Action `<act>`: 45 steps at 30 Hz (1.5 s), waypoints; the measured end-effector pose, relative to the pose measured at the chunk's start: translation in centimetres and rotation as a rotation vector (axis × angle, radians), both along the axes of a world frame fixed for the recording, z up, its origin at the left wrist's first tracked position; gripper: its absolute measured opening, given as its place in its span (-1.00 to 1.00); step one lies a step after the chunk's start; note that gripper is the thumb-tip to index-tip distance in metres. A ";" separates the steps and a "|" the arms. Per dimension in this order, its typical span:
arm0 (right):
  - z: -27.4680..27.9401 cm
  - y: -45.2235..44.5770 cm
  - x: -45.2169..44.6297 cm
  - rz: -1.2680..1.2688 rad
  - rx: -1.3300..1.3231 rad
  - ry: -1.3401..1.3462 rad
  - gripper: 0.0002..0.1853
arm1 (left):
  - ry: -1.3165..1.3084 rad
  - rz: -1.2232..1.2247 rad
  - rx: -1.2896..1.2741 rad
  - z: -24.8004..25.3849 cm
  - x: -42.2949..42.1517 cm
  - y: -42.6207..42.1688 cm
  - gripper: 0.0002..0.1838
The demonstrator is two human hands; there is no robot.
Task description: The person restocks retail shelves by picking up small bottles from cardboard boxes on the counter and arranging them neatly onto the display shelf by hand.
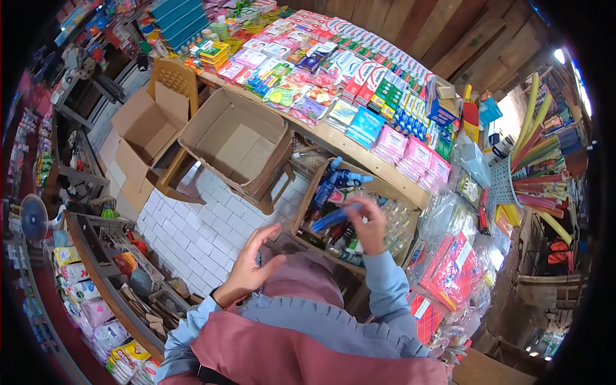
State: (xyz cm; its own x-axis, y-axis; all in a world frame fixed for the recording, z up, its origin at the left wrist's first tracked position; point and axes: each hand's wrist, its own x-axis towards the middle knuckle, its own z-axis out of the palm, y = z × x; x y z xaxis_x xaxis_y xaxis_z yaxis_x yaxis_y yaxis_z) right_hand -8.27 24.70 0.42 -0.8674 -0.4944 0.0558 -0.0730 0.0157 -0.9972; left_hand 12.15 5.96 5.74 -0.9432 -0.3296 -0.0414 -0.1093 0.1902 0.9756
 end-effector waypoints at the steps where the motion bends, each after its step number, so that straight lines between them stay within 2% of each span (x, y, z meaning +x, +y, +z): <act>1: 2.0 -0.8 1.1 0.161 -0.028 -0.159 -0.76 | -0.006 -0.003 0.006 0.4 -0.7 0.6 -0.43; 3: 2.8 -3.0 3.2 0.398 -0.214 -0.141 -0.75 | -0.023 -0.023 0.015 0.5 -1.4 1.0 -0.40; 5: 3.3 -6.0 4.6 0.431 -0.337 -0.175 -0.75 | -0.050 -0.049 0.024 0.2 -1.6 1.1 -0.40; 6: 3.4 -7.0 4.7 0.453 -0.399 -0.194 -0.75 | -0.128 -0.027 0.123 -0.3 -1.4 0.8 -0.41; 8: 1.4 -8.5 2.7 0.319 -0.580 -0.437 -0.75 | -0.285 0.024 0.325 -1.3 -0.3 0.0 -0.45; 9: -0.6 -9.3 1.5 0.251 -0.663 -0.562 -0.75 | -0.255 0.087 0.403 -0.9 0.0 -0.1 -0.47; 11: -8.8 -9.8 -1.8 -0.149 -0.444 -0.501 -0.70 | -0.181 0.222 0.558 0.1 0.6 -0.3 -0.52; 13: -15.4 -7.8 -5.3 -0.395 -0.335 -0.817 -0.69 | -0.132 0.258 0.539 -0.3 1.5 -1.1 -0.56; 15: -22.1 -6.2 -6.9 -0.402 -0.065 -0.802 -0.61 | -0.103 0.323 0.557 -0.1 2.3 -1.4 -0.55; 18: -24.7 -7.6 -6.3 -0.453 0.158 -0.665 -0.51 | -0.082 0.399 0.561 -0.2 3.6 -1.7 -0.54; 21: -34.0 -8.5 -6.5 -0.455 0.309 -0.102 -0.44 | -0.067 0.458 0.569 0.0 4.6 -2.0 -0.54; 22: -32.1 -8.4 -6.1 -0.360 0.450 -0.142 -0.41 | -0.061 0.465 0.562 -0.1 4.9 -2.1 -0.55; 25: -29.0 -8.9 -4.5 -0.351 0.526 -0.175 -0.42 | -0.026 0.477 0.565 -0.7 6.0 -2.7 -0.56; 28: -26.9 -8.0 -2.5 -0.458 0.255 -0.044 -0.46 | 0.018 0.505 0.609 -1.1 7.1 -3.3 -0.56; 29: -25.0 -8.1 -2.1 -0.480 0.153 -0.022 -0.47 | 0.019 0.520 0.618 -1.1 7.4 -3.6 -0.56; 31: -19.1 -8.5 -1.2 -0.425 0.121 0.253 -0.50 | 0.031 0.550 0.641 -1.3 8.4 -4.3 -0.56; 32: -14.6 -9.0 -0.6 -0.330 0.183 0.229 -0.52 | 0.044 0.561 0.655 -1.5 9.0 -4.7 -0.56; 33: -13.2 -9.5 -0.8 -0.268 0.143 0.286 -0.53 | 0.060 0.570 0.666 -1.6 9.5 -5.2 -0.56; 35: -8.8 -12.9 -0.1 -0.056 -0.072 0.153 -0.56 | 0.051 0.618 0.642 -0.8 10.6 -6.2 -0.56; 37: -2.8 -17.5 2.4 0.181 -0.138 -0.005 -0.55 | 0.078 0.664 0.612 -0.3 12.1 -7.5 -0.56; 40: 1.2 -25.2 7.9 0.511 -0.271 -0.185 -0.50 | 0.172 0.747 0.639 -0.1 16.0 -9.9 -0.53; 42: 4.4 -29.9 14.2 0.721 -0.313 -0.275 -0.48 | 0.248 0.813 0.602 -0.1 19.6 -11.8 -0.51; 45: 6.1 -36.0 24.4 0.957 -0.357 -0.392 -0.50 | 0.363 0.885 0.487 -0.2 26.5 -15.0 -0.42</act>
